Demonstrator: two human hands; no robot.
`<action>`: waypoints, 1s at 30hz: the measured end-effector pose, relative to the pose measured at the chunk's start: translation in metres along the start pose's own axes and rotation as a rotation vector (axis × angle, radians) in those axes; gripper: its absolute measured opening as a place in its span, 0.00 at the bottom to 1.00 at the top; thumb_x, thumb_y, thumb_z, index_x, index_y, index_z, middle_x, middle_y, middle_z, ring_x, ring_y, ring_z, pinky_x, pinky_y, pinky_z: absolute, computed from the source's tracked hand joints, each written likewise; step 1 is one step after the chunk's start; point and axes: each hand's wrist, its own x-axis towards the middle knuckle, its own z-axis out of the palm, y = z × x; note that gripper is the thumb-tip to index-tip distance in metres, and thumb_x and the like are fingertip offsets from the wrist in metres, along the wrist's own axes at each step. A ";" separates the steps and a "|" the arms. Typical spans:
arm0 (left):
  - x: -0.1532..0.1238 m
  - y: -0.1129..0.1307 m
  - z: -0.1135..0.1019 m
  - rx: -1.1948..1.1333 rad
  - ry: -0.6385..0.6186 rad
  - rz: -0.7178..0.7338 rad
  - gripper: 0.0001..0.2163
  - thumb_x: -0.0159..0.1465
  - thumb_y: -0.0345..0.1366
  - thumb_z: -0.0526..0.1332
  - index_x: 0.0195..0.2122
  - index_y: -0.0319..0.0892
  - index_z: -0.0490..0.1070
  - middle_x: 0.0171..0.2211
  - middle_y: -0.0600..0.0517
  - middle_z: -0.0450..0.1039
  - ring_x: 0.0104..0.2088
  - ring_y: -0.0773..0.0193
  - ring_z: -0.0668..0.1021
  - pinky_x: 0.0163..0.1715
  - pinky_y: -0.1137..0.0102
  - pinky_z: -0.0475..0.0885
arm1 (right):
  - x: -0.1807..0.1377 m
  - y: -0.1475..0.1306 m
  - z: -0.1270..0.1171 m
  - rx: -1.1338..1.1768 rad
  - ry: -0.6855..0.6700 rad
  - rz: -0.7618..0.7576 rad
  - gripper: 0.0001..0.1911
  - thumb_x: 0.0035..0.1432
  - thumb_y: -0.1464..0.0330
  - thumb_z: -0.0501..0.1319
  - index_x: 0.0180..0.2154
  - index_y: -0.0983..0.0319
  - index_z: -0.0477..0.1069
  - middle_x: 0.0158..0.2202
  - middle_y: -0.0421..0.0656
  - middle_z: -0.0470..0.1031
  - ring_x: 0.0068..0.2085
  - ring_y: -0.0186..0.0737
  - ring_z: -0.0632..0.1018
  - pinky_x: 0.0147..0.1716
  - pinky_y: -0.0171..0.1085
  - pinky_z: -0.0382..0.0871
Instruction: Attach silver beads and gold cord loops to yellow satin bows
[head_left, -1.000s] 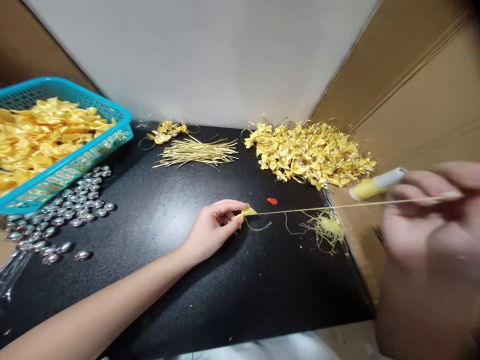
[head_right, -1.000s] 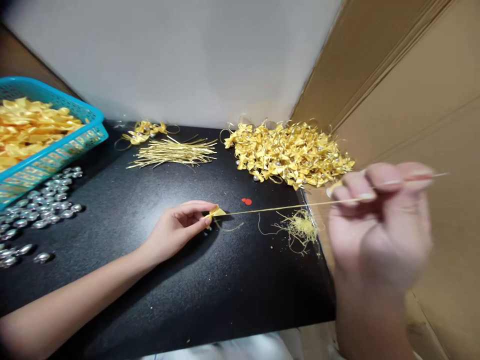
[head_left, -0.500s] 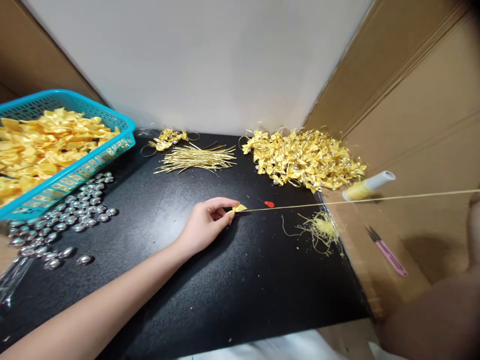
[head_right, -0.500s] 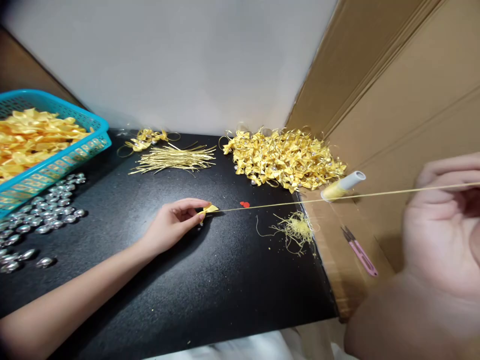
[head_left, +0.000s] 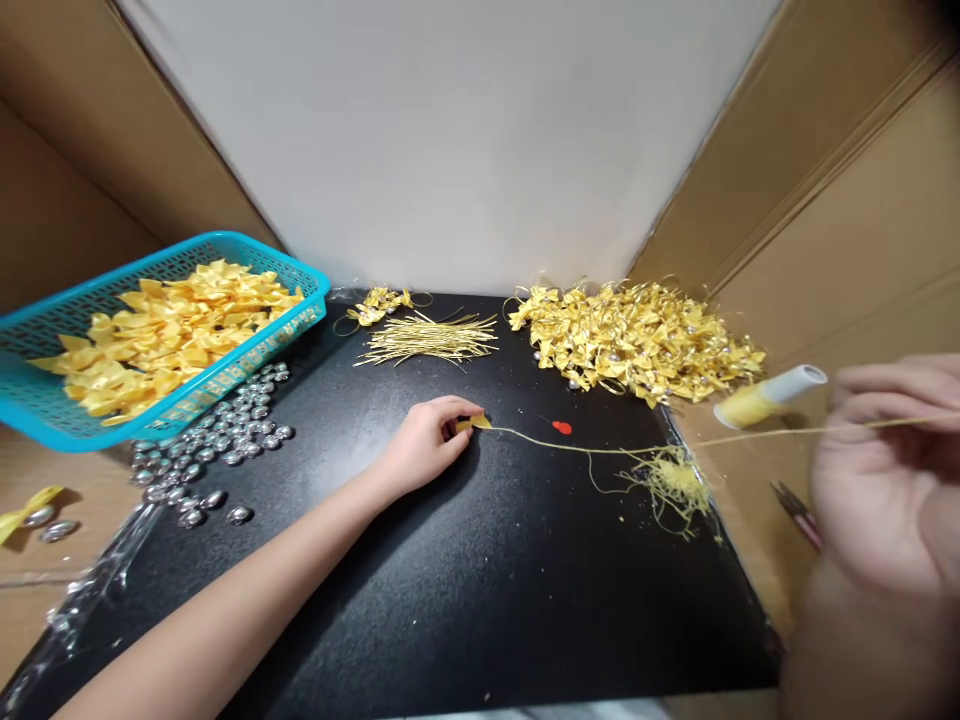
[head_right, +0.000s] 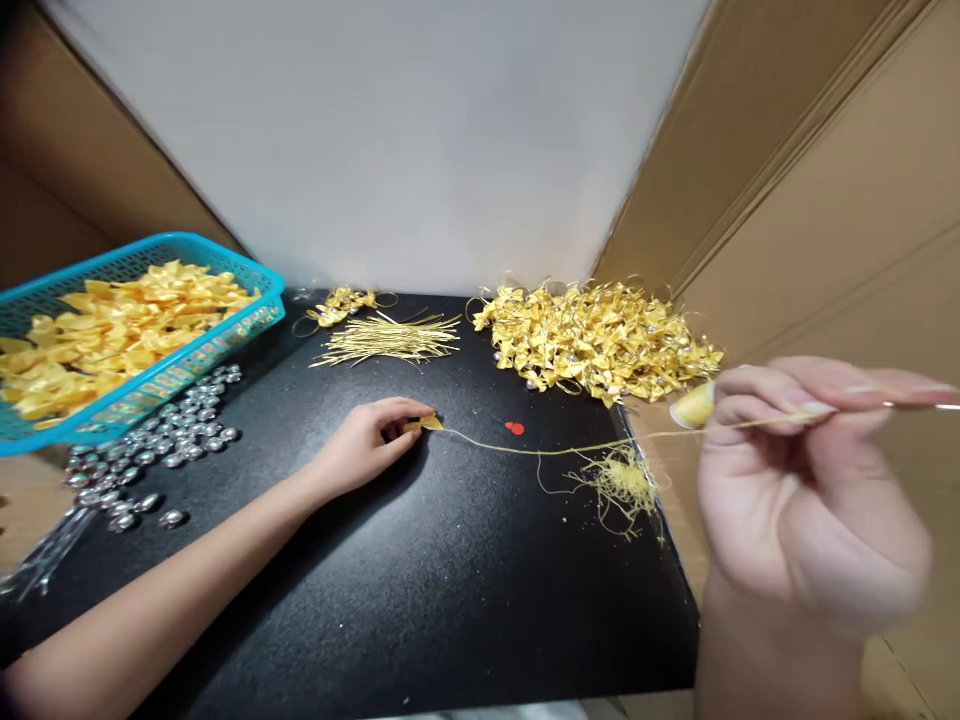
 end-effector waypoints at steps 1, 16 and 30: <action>0.001 -0.001 -0.001 0.025 0.003 0.028 0.14 0.59 0.26 0.58 0.44 0.40 0.77 0.44 0.47 0.78 0.31 0.67 0.76 0.32 0.71 0.71 | -0.003 0.005 0.006 0.015 -0.039 0.022 0.19 0.38 0.84 0.74 0.30 0.60 0.74 0.27 0.30 0.73 0.29 0.20 0.74 0.29 0.17 0.75; -0.004 -0.005 0.004 -0.250 0.063 -0.135 0.11 0.59 0.39 0.63 0.37 0.37 0.75 0.34 0.47 0.79 0.33 0.64 0.78 0.35 0.69 0.73 | -0.022 0.045 0.002 -0.418 -0.489 0.029 0.05 0.56 0.68 0.67 0.35 0.51 0.75 0.21 0.36 0.63 0.22 0.31 0.64 0.20 0.34 0.60; -0.005 0.000 0.005 0.136 0.122 -0.091 0.10 0.63 0.38 0.59 0.39 0.40 0.76 0.30 0.50 0.76 0.30 0.64 0.72 0.34 0.69 0.66 | -0.046 0.102 -0.018 -0.875 -0.450 0.455 0.10 0.59 0.59 0.63 0.33 0.60 0.72 0.30 0.42 0.81 0.34 0.37 0.82 0.38 0.36 0.76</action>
